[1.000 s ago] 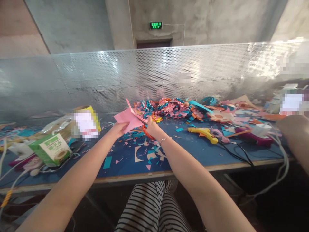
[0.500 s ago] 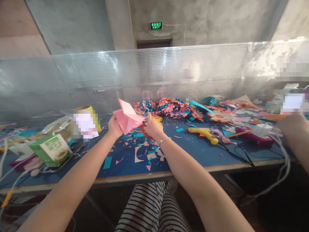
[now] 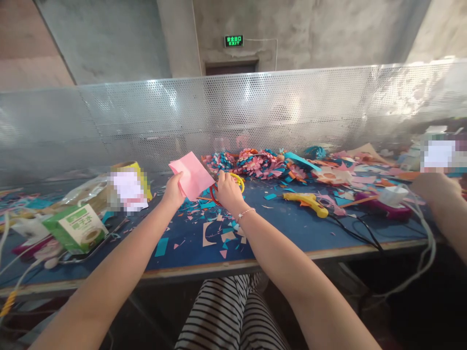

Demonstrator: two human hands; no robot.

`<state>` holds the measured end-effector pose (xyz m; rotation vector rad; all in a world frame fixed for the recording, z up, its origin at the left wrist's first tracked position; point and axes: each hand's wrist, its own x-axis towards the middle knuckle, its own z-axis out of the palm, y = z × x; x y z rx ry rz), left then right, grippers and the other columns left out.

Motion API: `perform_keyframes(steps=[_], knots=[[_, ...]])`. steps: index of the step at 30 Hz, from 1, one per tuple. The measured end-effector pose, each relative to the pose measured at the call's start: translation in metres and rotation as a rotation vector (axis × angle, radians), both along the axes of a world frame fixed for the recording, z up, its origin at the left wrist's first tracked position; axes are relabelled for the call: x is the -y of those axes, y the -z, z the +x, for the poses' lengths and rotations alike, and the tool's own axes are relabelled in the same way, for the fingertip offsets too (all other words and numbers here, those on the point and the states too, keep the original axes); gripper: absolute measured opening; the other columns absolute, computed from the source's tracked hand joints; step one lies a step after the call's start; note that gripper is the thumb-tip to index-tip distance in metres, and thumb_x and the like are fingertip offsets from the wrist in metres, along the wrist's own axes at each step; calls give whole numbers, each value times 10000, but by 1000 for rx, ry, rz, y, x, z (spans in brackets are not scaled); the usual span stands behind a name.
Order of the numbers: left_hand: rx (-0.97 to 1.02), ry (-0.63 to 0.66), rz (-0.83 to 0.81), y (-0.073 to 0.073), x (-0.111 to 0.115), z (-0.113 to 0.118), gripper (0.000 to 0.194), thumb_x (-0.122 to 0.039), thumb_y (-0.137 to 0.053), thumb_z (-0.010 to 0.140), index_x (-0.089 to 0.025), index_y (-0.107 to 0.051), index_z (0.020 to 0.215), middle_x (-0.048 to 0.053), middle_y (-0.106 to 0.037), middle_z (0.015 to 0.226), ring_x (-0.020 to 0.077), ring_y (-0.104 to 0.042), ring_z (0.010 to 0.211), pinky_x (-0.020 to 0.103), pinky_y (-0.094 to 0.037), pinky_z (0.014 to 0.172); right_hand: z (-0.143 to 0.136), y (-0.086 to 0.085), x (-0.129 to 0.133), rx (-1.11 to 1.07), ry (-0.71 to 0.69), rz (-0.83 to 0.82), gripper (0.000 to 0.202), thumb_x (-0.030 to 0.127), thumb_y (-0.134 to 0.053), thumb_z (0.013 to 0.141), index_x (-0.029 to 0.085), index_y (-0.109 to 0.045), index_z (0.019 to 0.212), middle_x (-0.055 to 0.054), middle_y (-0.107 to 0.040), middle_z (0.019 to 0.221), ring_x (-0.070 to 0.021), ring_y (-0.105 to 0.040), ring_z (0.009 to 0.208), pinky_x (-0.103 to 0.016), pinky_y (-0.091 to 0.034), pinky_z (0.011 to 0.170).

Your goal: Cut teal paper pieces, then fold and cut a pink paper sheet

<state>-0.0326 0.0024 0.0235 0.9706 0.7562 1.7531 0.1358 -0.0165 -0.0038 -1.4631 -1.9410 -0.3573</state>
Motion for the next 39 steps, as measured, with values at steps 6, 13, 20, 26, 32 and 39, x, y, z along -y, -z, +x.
perform_keyframes(steps=[6,13,20,26,32,39], knots=[[-116,-139,67,8,-8,-6,249,-264,-690,595,-150,-611,802,31,-653,728,159,-611,673,262,-461,644,2,0,-3,8,-32,36,521,286,-449,862,34,-290,1289,-209,-465,1148,-261,-497,1050,-356,-432,856],[-135,-219,52,9,-8,-7,246,-351,-696,609,-141,-611,704,19,-627,632,153,-598,628,244,-458,589,1,-6,2,85,7,6,468,375,-402,889,89,-332,1253,-185,-484,1130,-254,-525,1014,-321,-458,758],[-99,-242,22,8,-5,-6,245,-356,-708,612,-141,-608,678,25,-623,614,169,-607,637,266,-467,603,4,-11,7,137,44,-31,384,428,-408,884,144,-418,1141,-155,-541,1078,-230,-569,938,-310,-459,734],[-153,-242,26,17,-15,-8,283,-372,-723,603,-141,-629,736,19,-624,628,174,-618,686,251,-461,621,7,-14,7,129,32,-81,300,405,-434,880,172,-449,1068,-116,-583,1005,-224,-600,891,-299,-461,701],[-188,-257,23,22,-20,-10,256,-331,-724,611,-143,-640,764,17,-634,641,182,-615,731,238,-459,626,5,-15,10,106,35,-82,285,386,-435,877,173,-448,1065,-125,-567,1050,-219,-595,919,-293,-458,725],[-209,-211,20,26,-23,-12,261,-318,-724,607,-162,-651,803,25,-666,712,200,-622,801,248,-471,664,3,-16,15,33,82,-87,368,418,-404,857,141,-435,1096,-155,-531,1096,-258,-582,950,-329,-469,728]])
